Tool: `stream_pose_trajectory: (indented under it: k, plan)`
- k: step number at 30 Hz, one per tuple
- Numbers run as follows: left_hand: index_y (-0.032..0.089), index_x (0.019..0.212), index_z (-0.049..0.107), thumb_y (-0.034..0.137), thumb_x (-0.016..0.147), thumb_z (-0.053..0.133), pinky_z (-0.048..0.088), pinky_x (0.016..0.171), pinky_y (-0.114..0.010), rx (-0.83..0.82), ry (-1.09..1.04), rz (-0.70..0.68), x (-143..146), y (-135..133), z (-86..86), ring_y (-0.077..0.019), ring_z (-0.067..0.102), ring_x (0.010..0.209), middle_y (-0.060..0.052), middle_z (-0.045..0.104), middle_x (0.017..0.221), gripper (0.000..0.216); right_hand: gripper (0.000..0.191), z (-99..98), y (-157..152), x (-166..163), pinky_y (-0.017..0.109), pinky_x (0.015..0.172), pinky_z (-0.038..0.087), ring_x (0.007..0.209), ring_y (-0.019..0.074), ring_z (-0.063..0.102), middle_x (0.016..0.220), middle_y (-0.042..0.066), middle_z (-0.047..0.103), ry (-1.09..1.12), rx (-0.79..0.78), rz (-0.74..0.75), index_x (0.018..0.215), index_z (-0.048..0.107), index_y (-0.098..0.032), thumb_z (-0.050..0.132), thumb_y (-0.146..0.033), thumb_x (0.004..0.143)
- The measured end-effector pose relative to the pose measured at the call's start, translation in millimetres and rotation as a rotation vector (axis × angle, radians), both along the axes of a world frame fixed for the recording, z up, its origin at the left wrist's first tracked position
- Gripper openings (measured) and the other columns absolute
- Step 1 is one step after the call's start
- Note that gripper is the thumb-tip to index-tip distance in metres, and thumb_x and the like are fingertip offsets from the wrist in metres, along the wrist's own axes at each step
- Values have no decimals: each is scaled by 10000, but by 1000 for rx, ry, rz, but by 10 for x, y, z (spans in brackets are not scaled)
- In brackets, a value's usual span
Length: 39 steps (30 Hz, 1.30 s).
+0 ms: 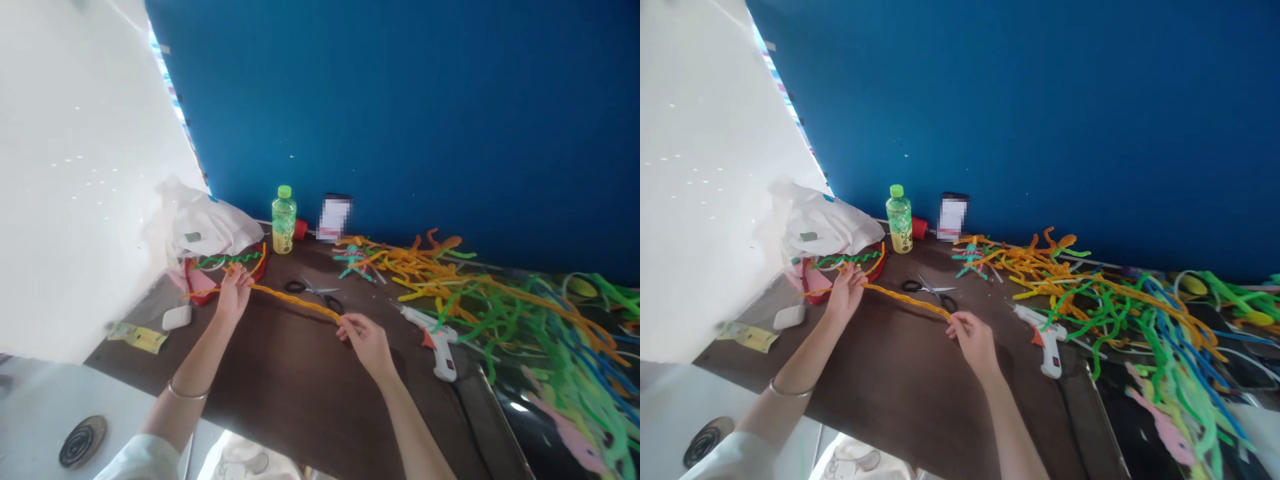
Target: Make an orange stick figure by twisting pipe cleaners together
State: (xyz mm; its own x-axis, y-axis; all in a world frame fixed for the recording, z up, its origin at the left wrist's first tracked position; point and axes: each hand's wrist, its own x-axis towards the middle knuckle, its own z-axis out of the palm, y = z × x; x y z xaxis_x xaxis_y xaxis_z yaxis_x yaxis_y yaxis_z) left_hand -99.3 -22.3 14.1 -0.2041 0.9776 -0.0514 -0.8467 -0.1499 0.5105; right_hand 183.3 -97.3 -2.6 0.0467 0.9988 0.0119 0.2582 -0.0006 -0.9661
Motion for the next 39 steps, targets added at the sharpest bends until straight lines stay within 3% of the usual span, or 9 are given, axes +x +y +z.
stream_pose_trajectory:
  k: [3, 6, 10, 15, 18, 25, 32, 35, 39]
  plan:
    - [129, 720, 501, 70, 711, 607, 281, 419, -128, -21, 29, 13, -6, 9, -22, -9, 298, 425, 73, 325, 551, 122, 286, 48, -5, -13, 266, 531, 498, 514, 147, 597, 571, 38, 630, 72, -45, -2, 771, 617, -138, 616, -414, 694]
    - [122, 743, 519, 167, 771, 570, 267, 399, -135, -27, 24, 0, -14, 12, -31, -19, 272, 408, 75, 285, 520, 74, 266, 103, -21, -22, 269, 535, 511, 524, 147, 603, 590, 39, 639, 115, -60, 15, 758, 648, -139, 661, -384, 654]
    - [131, 769, 530, 298, 827, 485, 257, 388, -147, 2, 16, -12, -19, 14, -22, -36, 252, 397, 73, 241, 494, 182, 248, 99, -30, -2, 286, 548, 530, 584, 161, 621, 675, 45, 646, 127, 8, 44, 795, 659, -154, 646, -371, 676]
    - [125, 745, 529, 412, 845, 386, 243, 384, -156, 4, 44, -25, -22, 18, 3, -40, 223, 389, 69, 217, 491, 336, 200, -2, -12, 117, 295, 590, 520, 588, 144, 597, 752, 51, 635, -263, 264, 131, 870, 635, -185, 492, -312, 811]
    - [125, 714, 520, 443, 845, 348, 240, 385, -162, -17, 46, -26, -29, 15, 16, -43, 224, 389, 65, 215, 493, 385, 211, -9, -17, 158, 312, 698, 496, 717, 165, 598, 816, 61, 627, -530, 430, 201, 894, 609, -203, 410, -261, 853]
    - [151, 663, 447, 424, 876, 259, 224, 372, -160, -57, -76, -41, -64, 23, 73, -52, 219, 382, 59, 204, 486, 393, 235, 37, -20, 76, 274, 662, 442, 692, 161, 564, 721, 57, 582, -735, 491, 160, 806, 551, -185, 331, -219, 880]
    - [155, 657, 393, 368, 903, 233, 195, 343, -158, -97, -147, -112, -107, 1, 146, -47, 187, 359, 67, 179, 476, 362, 220, 43, 2, 5, 267, 622, 434, 625, 154, 547, 668, 37, 585, -412, 284, -39, 713, 543, -179, 435, -335, 825]
    - [158, 656, 381, 339, 911, 228, 190, 341, -157, -96, -170, -140, -76, -39, 139, -45, 182, 354, 68, 174, 476, 348, 246, 60, -4, -38, 269, 584, 454, 586, 149, 543, 635, 27, 576, -68, 116, -112, 745, 546, -173, 486, -408, 789]
    - [159, 659, 379, 322, 915, 211, 204, 352, -158, -101, -218, -149, 39, -86, 91, -48, 193, 359, 66, 171, 478, 347, 208, 89, 3, -130, 335, 726, 477, 738, 161, 591, 780, 35, 612, 485, 75, -187, 748, 539, -200, 547, -408, 759]
